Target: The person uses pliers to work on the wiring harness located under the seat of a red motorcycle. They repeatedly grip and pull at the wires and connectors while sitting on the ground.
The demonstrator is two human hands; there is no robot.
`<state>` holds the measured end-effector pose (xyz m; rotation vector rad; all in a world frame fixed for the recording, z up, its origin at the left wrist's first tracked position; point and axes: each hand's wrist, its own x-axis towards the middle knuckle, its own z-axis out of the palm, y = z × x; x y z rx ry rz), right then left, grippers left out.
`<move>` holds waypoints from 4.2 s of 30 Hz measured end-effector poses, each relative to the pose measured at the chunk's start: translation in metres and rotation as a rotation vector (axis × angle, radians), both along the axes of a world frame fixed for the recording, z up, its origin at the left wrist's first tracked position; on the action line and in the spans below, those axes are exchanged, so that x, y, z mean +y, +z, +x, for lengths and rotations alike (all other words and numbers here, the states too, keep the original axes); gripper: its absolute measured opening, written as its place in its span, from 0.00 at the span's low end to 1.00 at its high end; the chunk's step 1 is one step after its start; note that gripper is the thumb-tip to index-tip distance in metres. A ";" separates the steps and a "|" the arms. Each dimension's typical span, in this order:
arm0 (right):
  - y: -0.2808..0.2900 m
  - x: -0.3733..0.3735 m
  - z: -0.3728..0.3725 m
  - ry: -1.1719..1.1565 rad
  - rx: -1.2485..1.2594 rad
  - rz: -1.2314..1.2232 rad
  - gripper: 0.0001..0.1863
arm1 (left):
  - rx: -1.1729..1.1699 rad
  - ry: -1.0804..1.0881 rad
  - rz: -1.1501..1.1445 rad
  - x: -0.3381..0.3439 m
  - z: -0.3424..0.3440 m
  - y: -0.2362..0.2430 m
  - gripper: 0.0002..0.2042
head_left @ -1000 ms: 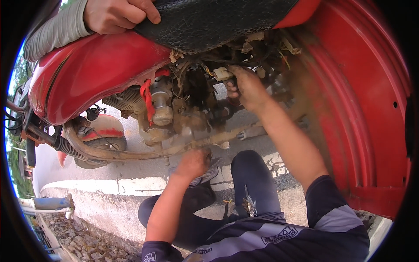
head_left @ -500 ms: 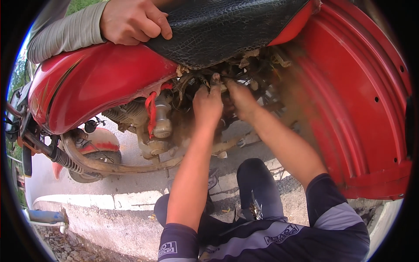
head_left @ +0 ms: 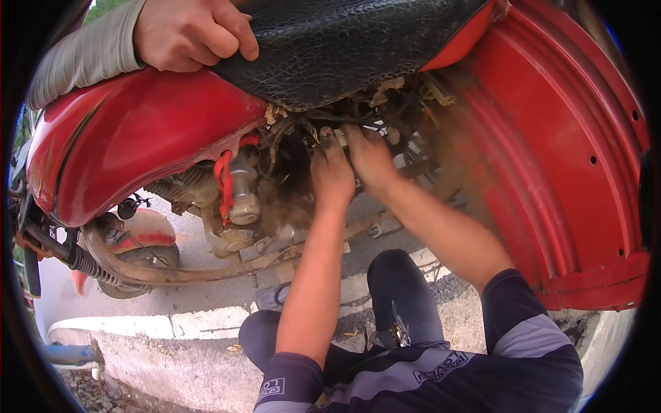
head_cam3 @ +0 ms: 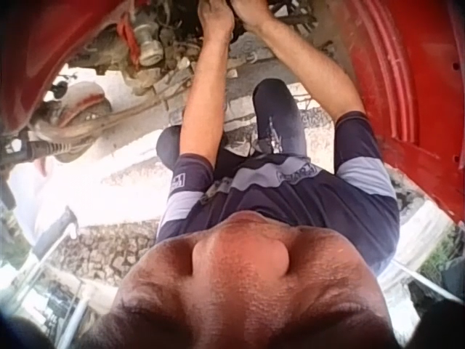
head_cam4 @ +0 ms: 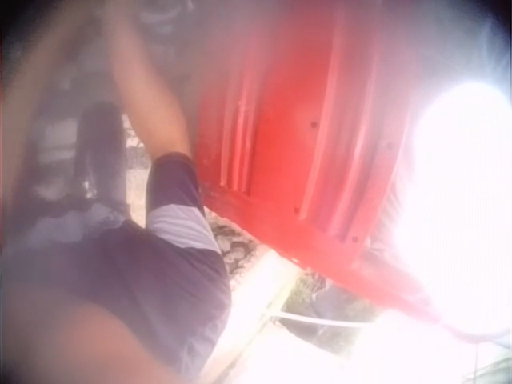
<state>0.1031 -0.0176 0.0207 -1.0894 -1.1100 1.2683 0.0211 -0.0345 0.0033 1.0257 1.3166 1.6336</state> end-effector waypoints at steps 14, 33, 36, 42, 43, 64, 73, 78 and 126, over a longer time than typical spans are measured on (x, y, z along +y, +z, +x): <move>0.016 -0.008 0.005 -0.035 0.046 0.034 0.18 | -0.529 0.023 -0.056 0.005 0.028 0.012 0.25; 0.038 0.004 0.043 0.424 -0.451 -0.064 0.27 | 0.480 -0.458 -0.183 -0.003 -0.075 0.053 0.18; 0.020 0.020 0.049 0.421 -0.438 -0.003 0.23 | 0.701 -0.364 -0.104 0.002 -0.073 0.056 0.21; 0.008 0.018 0.046 0.364 -0.231 0.103 0.17 | 0.684 -0.185 -0.038 -0.012 -0.060 0.046 0.22; 0.011 0.015 0.044 0.349 -0.279 0.096 0.16 | 0.720 -0.189 -0.061 -0.012 -0.063 0.049 0.21; 0.005 0.008 0.030 0.125 -0.373 0.166 0.32 | 0.164 -0.239 -0.042 -0.023 -0.046 0.018 0.14; 0.020 0.000 0.019 0.097 -0.285 0.059 0.34 | 0.073 -0.113 0.039 -0.002 -0.025 0.001 0.28; 0.013 -0.003 0.026 0.052 -0.258 -0.114 0.35 | -0.171 -0.340 -0.048 -0.006 -0.032 0.000 0.26; 0.017 -0.002 0.040 0.300 0.214 -0.056 0.21 | -0.801 -0.504 -0.052 -0.008 -0.018 0.015 0.11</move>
